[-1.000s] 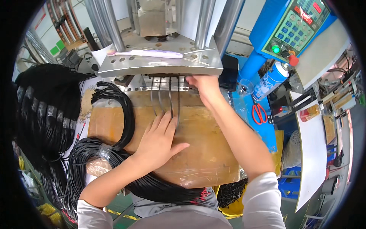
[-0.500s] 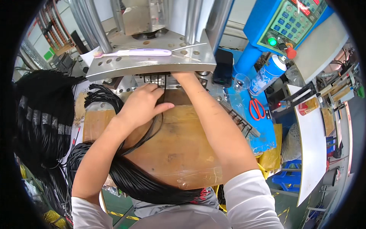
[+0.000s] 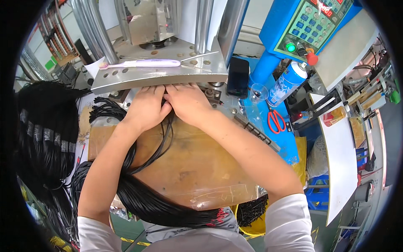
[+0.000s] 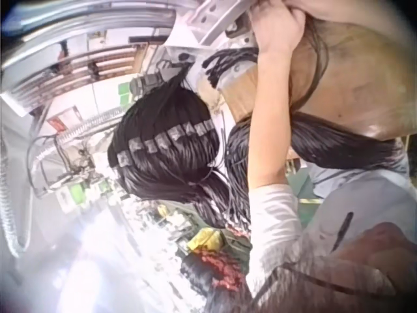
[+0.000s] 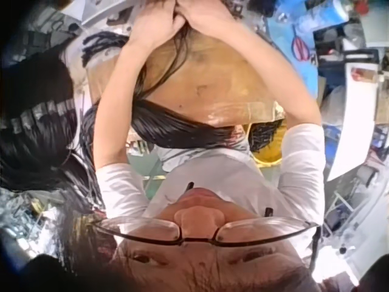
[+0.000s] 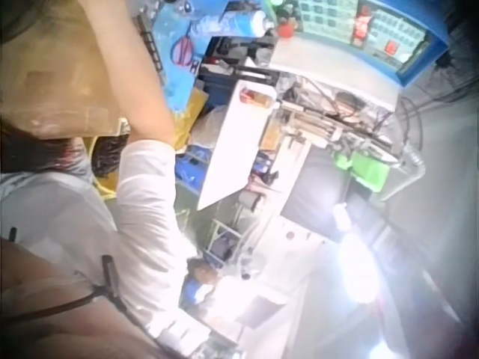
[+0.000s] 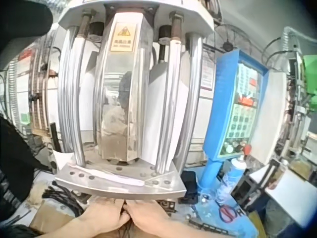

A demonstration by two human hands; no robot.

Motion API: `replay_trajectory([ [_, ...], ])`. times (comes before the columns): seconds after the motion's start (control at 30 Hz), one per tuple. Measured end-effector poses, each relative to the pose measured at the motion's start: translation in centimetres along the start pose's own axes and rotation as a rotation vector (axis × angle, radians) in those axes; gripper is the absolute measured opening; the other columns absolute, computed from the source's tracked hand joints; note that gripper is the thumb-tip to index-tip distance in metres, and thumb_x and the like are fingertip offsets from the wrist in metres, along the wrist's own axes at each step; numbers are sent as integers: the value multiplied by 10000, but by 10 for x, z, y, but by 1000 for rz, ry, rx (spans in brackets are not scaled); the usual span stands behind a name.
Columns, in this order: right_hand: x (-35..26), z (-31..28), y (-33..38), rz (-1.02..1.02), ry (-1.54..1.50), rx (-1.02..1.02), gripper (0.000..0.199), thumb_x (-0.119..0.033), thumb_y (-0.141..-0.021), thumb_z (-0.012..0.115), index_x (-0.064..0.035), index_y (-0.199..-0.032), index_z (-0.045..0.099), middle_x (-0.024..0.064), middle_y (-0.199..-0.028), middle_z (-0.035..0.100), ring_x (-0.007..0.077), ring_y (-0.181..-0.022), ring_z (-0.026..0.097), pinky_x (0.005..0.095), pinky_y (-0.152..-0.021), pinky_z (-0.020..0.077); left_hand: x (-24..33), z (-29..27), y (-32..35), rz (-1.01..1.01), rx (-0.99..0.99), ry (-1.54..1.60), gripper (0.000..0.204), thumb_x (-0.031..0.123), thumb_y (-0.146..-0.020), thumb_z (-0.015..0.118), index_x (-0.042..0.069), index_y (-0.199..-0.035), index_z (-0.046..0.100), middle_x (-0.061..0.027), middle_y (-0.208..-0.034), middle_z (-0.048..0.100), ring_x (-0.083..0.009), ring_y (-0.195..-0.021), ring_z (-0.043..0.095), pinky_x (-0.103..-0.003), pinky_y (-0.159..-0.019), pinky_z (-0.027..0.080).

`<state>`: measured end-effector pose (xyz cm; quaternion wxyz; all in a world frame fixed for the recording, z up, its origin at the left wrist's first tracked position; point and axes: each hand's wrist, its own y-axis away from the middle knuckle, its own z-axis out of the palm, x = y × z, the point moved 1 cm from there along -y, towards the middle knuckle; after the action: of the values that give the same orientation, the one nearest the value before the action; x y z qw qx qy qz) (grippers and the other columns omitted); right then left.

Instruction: The person processes cable assemblies by inserting wire ends into a metal fixture, placing the fixture into a press machine, pressing the machine operating buttons by hand, and removing the pressed cables.

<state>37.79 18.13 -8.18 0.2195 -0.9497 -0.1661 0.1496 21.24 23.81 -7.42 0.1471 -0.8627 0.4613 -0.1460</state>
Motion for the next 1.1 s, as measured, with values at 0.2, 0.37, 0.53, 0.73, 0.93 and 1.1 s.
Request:
replay_trajectory([
  [0.2,11,4,-27,128,-157,5,323,-268,-1001,561,-22,-1189,652,215,-1209,670,416,-1141,607,481,-954,485,-5,-6,-21,-240,-70,202,364,260,-882,609,-6,-1127,653,-237,-1135,677,-420,-1094,626,-486,-1009,479],
  [0.37,15,13,-23,156,-188,26,291,-238,-989,567,-23,-1154,673,242,-1180,659,426,-1126,595,491,-962,478,-10,-5,-17,-111,99,143,346,243,-894,614,1,-1137,666,-238,-1100,684,-425,-1050,642,-495,-960,510],
  [0.53,-2,0,0,234,32,179,276,-228,-982,571,-5,-1104,679,269,-1088,678,453,-1026,630,517,-910,503,-6,-3,5,-334,162,59,327,200,-897,647,-18,-1139,652,-252,-1054,684,-415,-1027,649,-479,-952,523],
  [0.73,-13,6,-10,551,-160,-29,258,-171,-956,564,35,-1079,658,313,-996,673,483,-933,648,561,-833,528,-6,-3,0,-222,93,-106,265,70,-879,605,-64,-1103,650,-272,-1050,685,-415,-985,671,-493,-941,527],
  [0.93,-4,7,-23,438,-151,-42,269,-67,-915,524,65,-1125,628,341,-1083,644,510,-1028,619,559,-897,511,-17,-7,-12,-144,-26,-63,308,-23,-872,535,-103,-1148,646,-331,-1171,655,-451,-1148,626,-502,-1019,478],
  [1.1,-7,-2,-24,486,-119,-108,279,-139,-953,558,24,-1169,625,320,-1124,646,512,-1045,612,546,-903,511,-18,-10,-20,-246,-1,12,357,48,-866,583,-70,-1200,622,-333,-1231,618,-472,-1167,591,-491,-1056,460],
])
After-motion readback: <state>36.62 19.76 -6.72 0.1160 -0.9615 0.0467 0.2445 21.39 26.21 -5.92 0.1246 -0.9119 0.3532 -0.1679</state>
